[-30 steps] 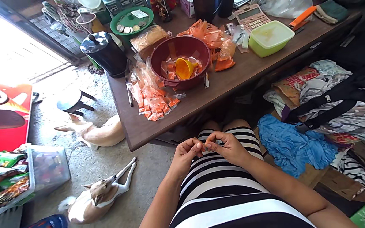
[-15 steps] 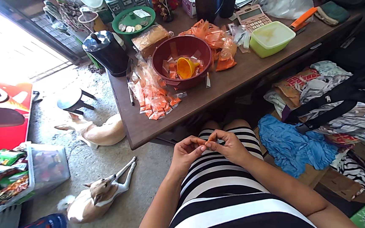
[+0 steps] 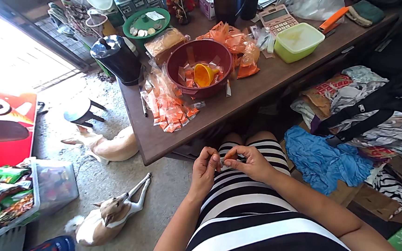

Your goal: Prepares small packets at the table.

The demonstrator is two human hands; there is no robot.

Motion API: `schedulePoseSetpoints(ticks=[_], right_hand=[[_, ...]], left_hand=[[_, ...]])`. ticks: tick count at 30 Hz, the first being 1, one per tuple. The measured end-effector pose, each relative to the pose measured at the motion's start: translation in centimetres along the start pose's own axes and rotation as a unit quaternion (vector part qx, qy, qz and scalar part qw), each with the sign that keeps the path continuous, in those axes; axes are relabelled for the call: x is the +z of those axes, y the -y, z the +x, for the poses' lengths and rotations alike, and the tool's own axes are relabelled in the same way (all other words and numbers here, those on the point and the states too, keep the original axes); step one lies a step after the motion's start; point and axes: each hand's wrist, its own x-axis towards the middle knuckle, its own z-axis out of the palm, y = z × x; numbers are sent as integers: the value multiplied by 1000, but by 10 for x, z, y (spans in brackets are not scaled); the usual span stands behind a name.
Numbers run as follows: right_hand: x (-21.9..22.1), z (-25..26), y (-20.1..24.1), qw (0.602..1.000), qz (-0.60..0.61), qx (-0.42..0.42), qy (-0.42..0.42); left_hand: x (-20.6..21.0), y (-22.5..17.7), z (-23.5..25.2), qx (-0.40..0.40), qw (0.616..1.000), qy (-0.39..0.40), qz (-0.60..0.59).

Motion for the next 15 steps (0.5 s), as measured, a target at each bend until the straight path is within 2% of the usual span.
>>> schedulePoseSetpoints(ticks=[5,12,15], right_hand=[[1,0,1,1000,-7,-12,11],[-5,-1,1,999,-22,-2,-33],[-5,-2,1,999,-20,-2,-39]], left_hand=[[8,-4,-3,-17,1000,-8,25],[0,-1,-1,-6,998,-3,-64],[-1,-2,-1,4,998,5,-66]])
